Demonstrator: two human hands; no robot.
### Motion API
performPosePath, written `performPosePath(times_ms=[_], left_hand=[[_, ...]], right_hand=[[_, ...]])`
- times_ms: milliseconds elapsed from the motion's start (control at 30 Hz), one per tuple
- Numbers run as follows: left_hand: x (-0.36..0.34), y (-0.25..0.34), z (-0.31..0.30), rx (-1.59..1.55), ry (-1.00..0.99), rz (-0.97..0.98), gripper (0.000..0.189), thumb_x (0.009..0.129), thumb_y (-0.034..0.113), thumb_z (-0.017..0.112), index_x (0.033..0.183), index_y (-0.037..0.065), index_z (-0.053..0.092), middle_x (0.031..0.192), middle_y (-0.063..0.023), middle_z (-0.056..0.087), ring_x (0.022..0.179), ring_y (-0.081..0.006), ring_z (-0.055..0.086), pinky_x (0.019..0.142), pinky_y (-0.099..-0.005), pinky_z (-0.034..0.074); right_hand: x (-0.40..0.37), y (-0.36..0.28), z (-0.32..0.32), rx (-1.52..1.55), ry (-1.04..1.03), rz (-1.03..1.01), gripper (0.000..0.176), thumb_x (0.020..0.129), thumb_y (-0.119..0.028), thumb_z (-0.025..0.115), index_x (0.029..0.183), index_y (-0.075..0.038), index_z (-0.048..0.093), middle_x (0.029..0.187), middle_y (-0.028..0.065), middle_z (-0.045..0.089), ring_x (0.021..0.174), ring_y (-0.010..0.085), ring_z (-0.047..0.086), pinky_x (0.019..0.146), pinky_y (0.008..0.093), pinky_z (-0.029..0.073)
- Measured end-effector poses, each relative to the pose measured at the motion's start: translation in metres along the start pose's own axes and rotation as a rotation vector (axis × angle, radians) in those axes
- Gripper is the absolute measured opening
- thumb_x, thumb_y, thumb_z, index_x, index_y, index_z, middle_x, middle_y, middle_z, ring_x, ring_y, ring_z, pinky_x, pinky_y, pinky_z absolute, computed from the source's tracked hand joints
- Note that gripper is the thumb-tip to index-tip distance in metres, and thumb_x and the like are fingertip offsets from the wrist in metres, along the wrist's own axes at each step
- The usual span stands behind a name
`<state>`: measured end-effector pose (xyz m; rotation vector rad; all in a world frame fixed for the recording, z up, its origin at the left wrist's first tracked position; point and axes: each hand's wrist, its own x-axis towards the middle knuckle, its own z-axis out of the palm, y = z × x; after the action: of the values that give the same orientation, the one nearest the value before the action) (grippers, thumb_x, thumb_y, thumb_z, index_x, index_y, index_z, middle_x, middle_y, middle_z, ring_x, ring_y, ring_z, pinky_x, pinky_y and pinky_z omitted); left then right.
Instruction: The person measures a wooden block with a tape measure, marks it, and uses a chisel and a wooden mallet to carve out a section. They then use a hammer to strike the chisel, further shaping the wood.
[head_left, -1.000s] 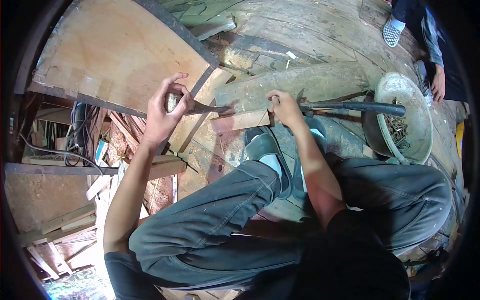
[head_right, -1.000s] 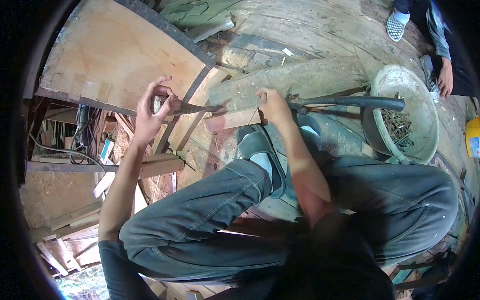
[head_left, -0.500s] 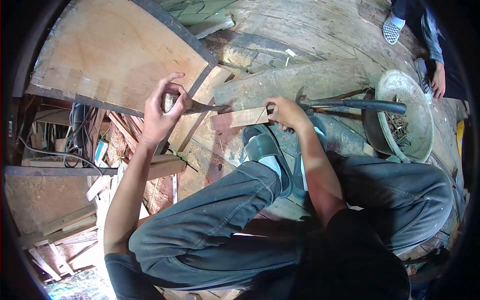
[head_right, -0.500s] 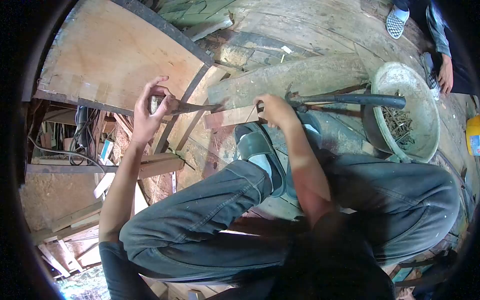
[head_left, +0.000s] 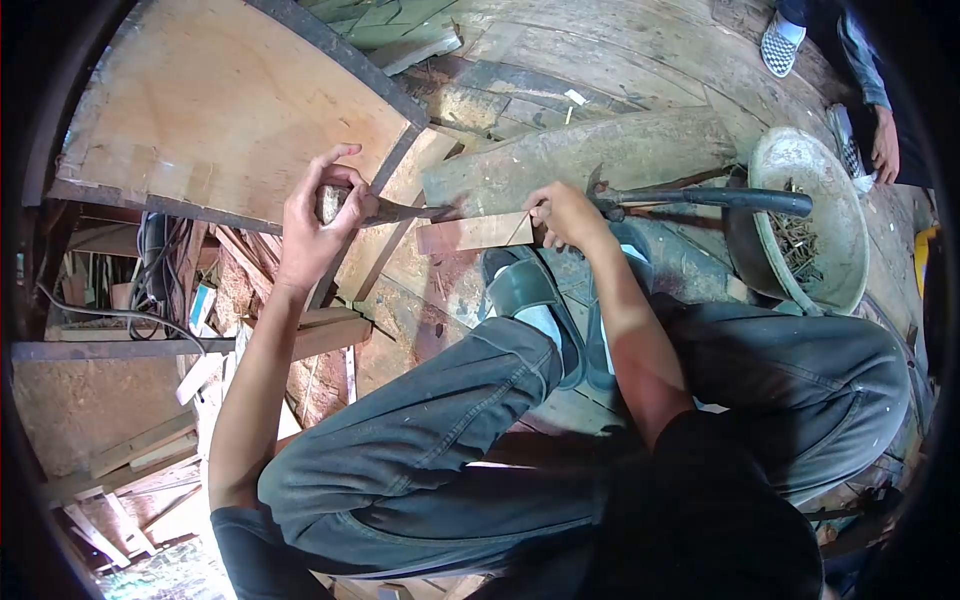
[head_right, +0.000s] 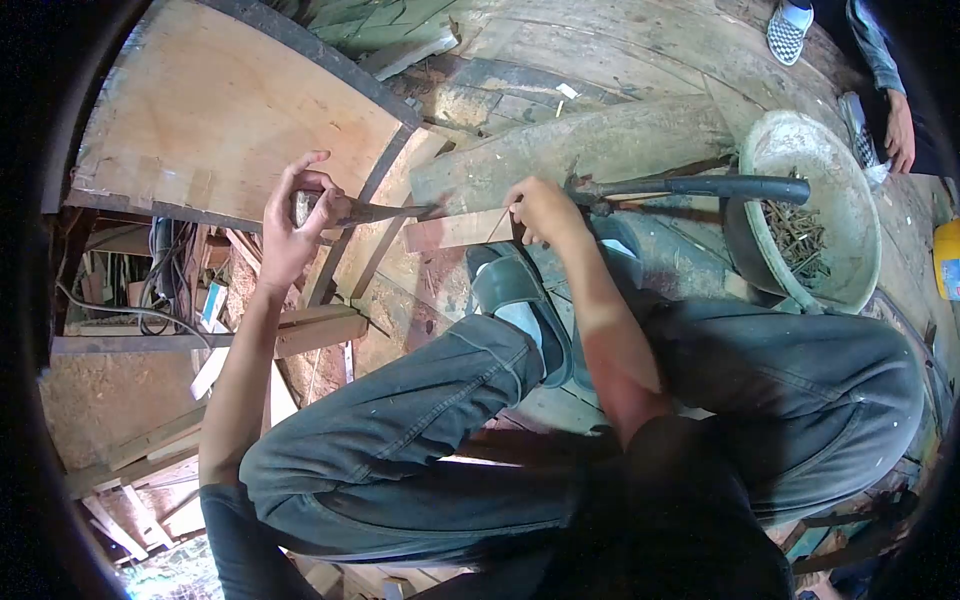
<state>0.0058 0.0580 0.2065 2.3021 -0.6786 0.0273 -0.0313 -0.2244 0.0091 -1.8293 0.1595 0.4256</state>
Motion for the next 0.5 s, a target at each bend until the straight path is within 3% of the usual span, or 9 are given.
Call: performPosePath(times_ms=[100,167,433,500], left_hand=[[-0.0003,-0.0012,-0.0015,0.026,-0.005,0.007,0.047,0.083,-0.005,0.058,0.129,0.006,0.054,0.089,-0.0029,0.063,0.088,-0.0119,0.062,0.086,-0.0291,0.049],[-0.0012,0.0001,-0.0027,-0.005,-0.034,-0.043,0.045,0.088,0.005,0.062,0.132,0.008,0.054,0.093,-0.0019,0.060,0.094,-0.0134,0.060,0.090,-0.0306,0.047],[-0.0014,0.0012,-0.0020,-0.012,-0.018,-0.051,0.043,0.088,0.006,0.063,0.130,0.008,0.056,0.094,-0.0015,0.061,0.093,-0.0131,0.060,0.089,-0.0306,0.047],[-0.0014,0.0024,-0.0014,-0.027,-0.020,-0.048,0.042,0.088,0.007,0.064,0.130,0.008,0.056,0.093,-0.0015,0.061,0.093,-0.0130,0.060,0.088,-0.0305,0.047]], right_hand=[[-0.0037,-0.0038,-0.0019,-0.034,-0.030,0.015,0.017,0.091,-0.010,0.064,0.105,0.000,0.068,0.077,0.0152,0.070,0.057,0.0210,0.070,0.043,0.0348,0.051],[-0.0052,-0.0065,-0.0030,-0.030,-0.045,0.025,0.017,0.091,-0.009,0.064,0.105,0.000,0.068,0.079,0.0154,0.070,0.057,0.0209,0.070,0.042,0.0347,0.051],[-0.0026,-0.0004,-0.0019,-0.021,-0.056,-0.007,0.018,0.091,-0.008,0.064,0.106,0.000,0.068,0.085,0.0156,0.072,0.058,0.0215,0.070,0.043,0.0355,0.051],[-0.0008,0.0003,-0.0018,0.005,-0.066,0.035,0.023,0.090,-0.005,0.063,0.112,0.000,0.066,0.083,0.0150,0.071,0.058,0.0214,0.069,0.042,0.0360,0.050]])
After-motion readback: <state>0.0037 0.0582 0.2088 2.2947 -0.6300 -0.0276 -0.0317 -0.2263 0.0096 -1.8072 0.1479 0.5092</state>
